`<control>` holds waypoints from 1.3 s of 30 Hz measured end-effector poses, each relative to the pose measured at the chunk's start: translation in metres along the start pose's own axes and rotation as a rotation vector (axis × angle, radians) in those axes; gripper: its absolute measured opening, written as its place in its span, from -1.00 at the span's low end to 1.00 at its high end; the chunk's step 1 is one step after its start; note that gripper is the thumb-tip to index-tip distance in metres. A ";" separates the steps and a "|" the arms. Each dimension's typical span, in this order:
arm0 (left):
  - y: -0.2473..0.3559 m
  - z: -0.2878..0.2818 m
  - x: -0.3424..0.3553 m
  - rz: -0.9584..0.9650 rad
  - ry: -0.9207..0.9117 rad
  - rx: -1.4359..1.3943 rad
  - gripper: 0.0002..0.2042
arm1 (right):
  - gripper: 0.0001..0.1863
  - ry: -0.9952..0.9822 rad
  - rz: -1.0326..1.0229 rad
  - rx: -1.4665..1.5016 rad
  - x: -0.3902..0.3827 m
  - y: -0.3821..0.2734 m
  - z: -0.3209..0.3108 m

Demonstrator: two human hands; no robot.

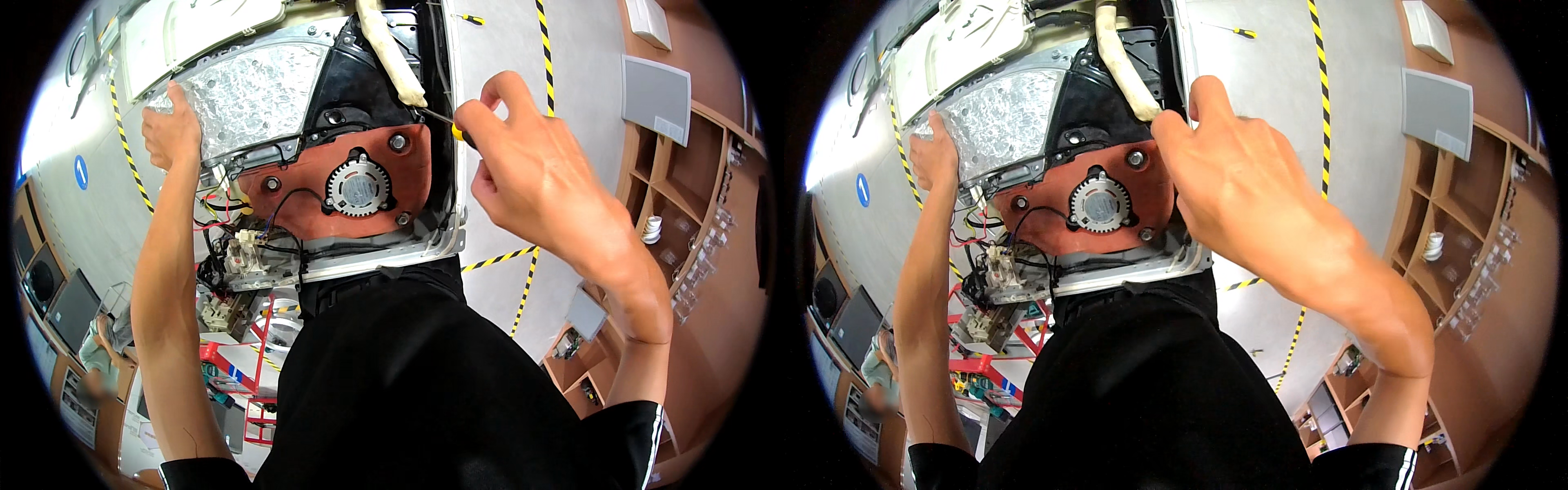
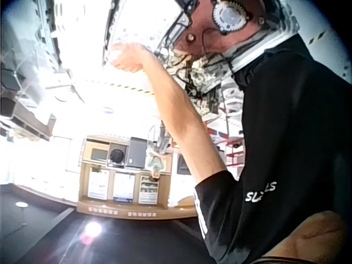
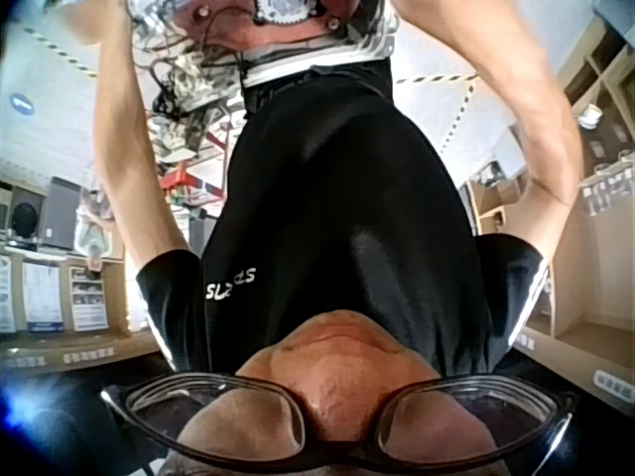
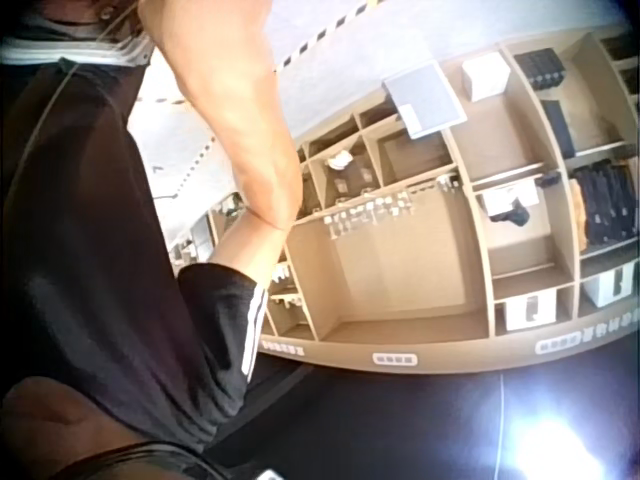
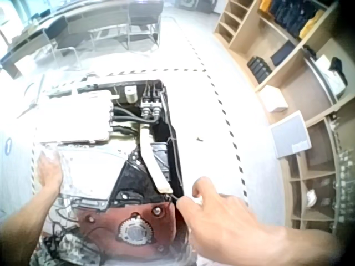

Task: The person uses a screwdriver to loosen screws on a metal panel and a plastic assembly inside an appliance, then reaches in to move components by hand.

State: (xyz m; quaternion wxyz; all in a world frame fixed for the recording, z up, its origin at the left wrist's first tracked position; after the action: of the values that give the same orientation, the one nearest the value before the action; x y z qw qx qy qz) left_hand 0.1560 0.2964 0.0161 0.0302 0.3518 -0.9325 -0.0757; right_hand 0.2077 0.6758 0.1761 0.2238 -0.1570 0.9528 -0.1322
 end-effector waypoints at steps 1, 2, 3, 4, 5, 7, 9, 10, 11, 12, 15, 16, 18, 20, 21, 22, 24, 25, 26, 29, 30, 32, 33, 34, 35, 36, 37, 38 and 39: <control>-0.001 -0.001 0.000 -0.002 0.003 0.005 -0.19 | -0.73 0.022 -0.045 0.017 0.001 -0.001 -0.004; -0.001 -0.002 0.000 -0.004 0.006 0.010 -0.19 | -0.77 0.044 -0.089 0.034 0.001 -0.001 -0.009; -0.002 -0.003 -0.001 -0.005 0.009 0.015 -0.19 | -0.80 0.066 -0.134 0.052 0.000 -0.002 -0.012; -0.001 -0.003 -0.001 -0.006 0.008 0.013 -0.19 | -0.81 0.079 -0.126 0.026 -0.001 0.000 -0.014; 0.000 -0.003 -0.002 -0.006 0.007 0.011 -0.19 | -0.81 0.093 -0.117 0.001 -0.002 0.001 -0.015; 0.000 -0.003 -0.001 -0.003 0.014 0.010 -0.19 | -0.83 0.090 -0.101 -0.063 -0.003 0.001 -0.016; -0.003 -0.001 0.000 0.002 0.031 0.012 -0.19 | -0.84 0.095 -0.104 -0.075 -0.002 0.000 -0.015; -0.001 -0.001 0.000 0.001 0.021 0.013 -0.19 | -0.85 0.115 -0.110 -0.051 -0.003 -0.001 -0.016; 0.000 -0.003 -0.002 0.000 0.011 0.013 -0.19 | -0.85 0.171 -0.134 0.037 -0.005 -0.002 -0.017; 0.002 -0.003 -0.002 -0.001 0.000 0.014 -0.19 | -0.84 0.204 -0.153 0.059 -0.007 -0.001 -0.018; 0.003 -0.003 -0.002 -0.006 -0.011 0.015 -0.19 | -0.80 0.216 -0.176 -0.005 -0.009 0.004 -0.017; 0.001 -0.003 -0.002 -0.005 -0.003 0.016 -0.19 | -0.78 0.183 -0.164 -0.048 -0.008 0.006 -0.016; -0.003 -0.004 -0.001 -0.003 0.013 0.019 -0.20 | -0.77 0.034 -0.066 -0.143 -0.005 0.008 -0.018; -0.001 -0.003 -0.001 -0.002 -0.007 0.021 -0.20 | -0.76 0.021 -0.081 -0.172 -0.003 0.009 -0.016; 0.000 -0.003 -0.001 -0.002 -0.017 0.023 -0.20 | -0.76 0.014 -0.088 -0.186 -0.002 0.010 -0.016; 0.001 -0.003 -0.001 -0.004 -0.020 0.020 -0.20 | -0.75 0.050 -0.121 -0.129 -0.004 0.010 -0.019; 0.004 -0.003 -0.002 -0.007 -0.024 0.014 -0.20 | -0.71 0.092 -0.161 -0.071 -0.008 0.013 -0.024; 0.002 -0.004 -0.001 -0.007 -0.015 0.019 -0.20 | -0.68 0.098 -0.177 -0.066 -0.007 0.014 -0.025; 0.000 -0.004 -0.001 -0.007 -0.005 0.023 -0.20 | -0.66 0.072 -0.166 -0.116 -0.005 0.016 -0.023; 0.000 -0.003 0.000 0.001 0.011 0.034 -0.20 | -0.63 0.005 -0.086 -0.265 0.005 0.020 -0.025; 0.000 -0.003 0.001 0.005 0.014 0.038 -0.20 | -0.62 -0.016 -0.051 -0.313 0.009 0.020 -0.025; -0.001 0.002 0.003 0.019 0.016 0.038 -0.20 | -0.61 0.118 -0.069 -0.230 0.011 0.016 -0.024; 0.001 0.003 0.003 0.028 0.016 0.039 -0.20 | -0.60 0.186 -0.077 -0.188 0.011 0.014 -0.025; 0.002 0.000 0.000 0.024 0.004 0.039 -0.20 | -0.65 0.106 -0.053 -0.169 0.011 0.015 -0.022; 0.004 -0.003 -0.002 0.011 -0.003 0.044 -0.20 | -0.68 0.121 -0.091 -0.125 0.008 0.014 -0.022; 0.006 -0.006 -0.003 -0.003 -0.009 0.049 -0.20 | -0.71 0.137 -0.128 -0.080 0.005 0.015 -0.022; 0.007 -0.008 -0.004 -0.018 -0.014 0.049 -0.20 | -0.74 0.156 -0.167 -0.041 0.003 0.014 -0.024; 0.006 -0.010 -0.006 -0.023 -0.010 0.053 -0.20 | -0.77 0.128 -0.151 -0.027 0.004 0.016 -0.022; 0.003 -0.011 -0.006 -0.026 -0.010 0.059 -0.20 | -0.80 0.053 -0.130 -0.065 0.006 0.017 -0.020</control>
State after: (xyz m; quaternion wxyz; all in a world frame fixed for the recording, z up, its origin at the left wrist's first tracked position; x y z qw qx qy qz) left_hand 0.1596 0.3009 0.0272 0.0141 0.3641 -0.9299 -0.0503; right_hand 0.1894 0.6928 0.1856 0.1842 -0.2219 0.9500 -0.1197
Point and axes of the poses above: each hand's wrist, its own x-axis towards the middle knuckle, its own z-axis out of the palm, y = z × x, the point moved 6 cm from there along x, towards the middle knuckle, and after that the axes turned 5 degrees about z, right-handed, at the moved point
